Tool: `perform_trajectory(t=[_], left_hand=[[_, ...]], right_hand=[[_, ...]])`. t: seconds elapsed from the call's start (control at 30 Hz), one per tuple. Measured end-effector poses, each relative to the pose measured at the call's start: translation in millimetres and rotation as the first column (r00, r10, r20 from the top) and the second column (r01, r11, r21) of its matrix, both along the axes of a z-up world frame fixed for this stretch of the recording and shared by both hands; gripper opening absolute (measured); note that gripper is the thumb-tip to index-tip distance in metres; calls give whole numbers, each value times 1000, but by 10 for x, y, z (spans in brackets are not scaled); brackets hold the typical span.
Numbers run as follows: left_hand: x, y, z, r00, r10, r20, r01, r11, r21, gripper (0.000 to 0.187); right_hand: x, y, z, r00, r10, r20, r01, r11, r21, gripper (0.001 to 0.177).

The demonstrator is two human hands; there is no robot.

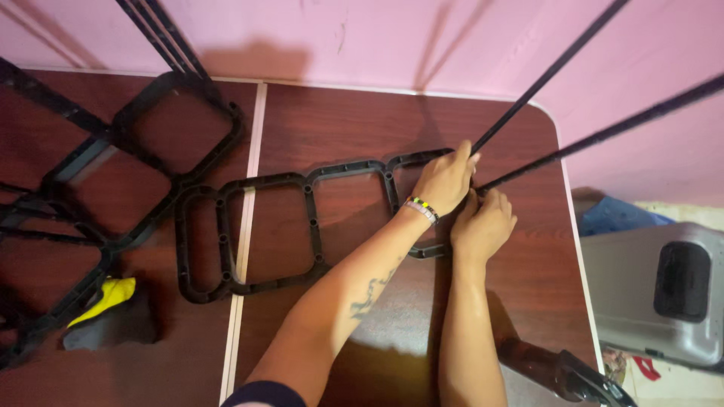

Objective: The person assembles a black plastic rack by inserting vertical rods into a base frame, wiping the rods with a cloth, and securing the components together on a wooden table.

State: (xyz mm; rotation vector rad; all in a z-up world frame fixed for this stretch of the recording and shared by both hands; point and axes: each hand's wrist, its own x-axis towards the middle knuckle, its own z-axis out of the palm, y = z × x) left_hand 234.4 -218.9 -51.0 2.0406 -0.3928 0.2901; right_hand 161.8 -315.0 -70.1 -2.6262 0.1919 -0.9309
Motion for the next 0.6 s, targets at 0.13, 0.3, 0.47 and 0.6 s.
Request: perform_trajectory(t=[0.13, 0.3, 0.47, 0.6], left_hand=[[-219, 315, 190, 999, 20, 35, -20, 1000, -3, 24], [-971, 1229, 334, 993, 102, 51, -110, 979, 174, 32], [-1940, 2273, 382, 904, 384, 188, -403, 913, 72, 26], [-2721, 3048, 383, 694, 624, 359, -716, 650, 255, 20]], right_hand=[[-17, -4, -57, 999, -8, 33, 9, 1000, -15, 18], [12, -54, -61, 999, 21, 25, -22, 1000, 16, 12], [-15, 76, 95, 998, -48, 42, 49, 998, -38, 12], [-153, 559, 366, 923, 307, 232, -346, 926, 150, 6]])
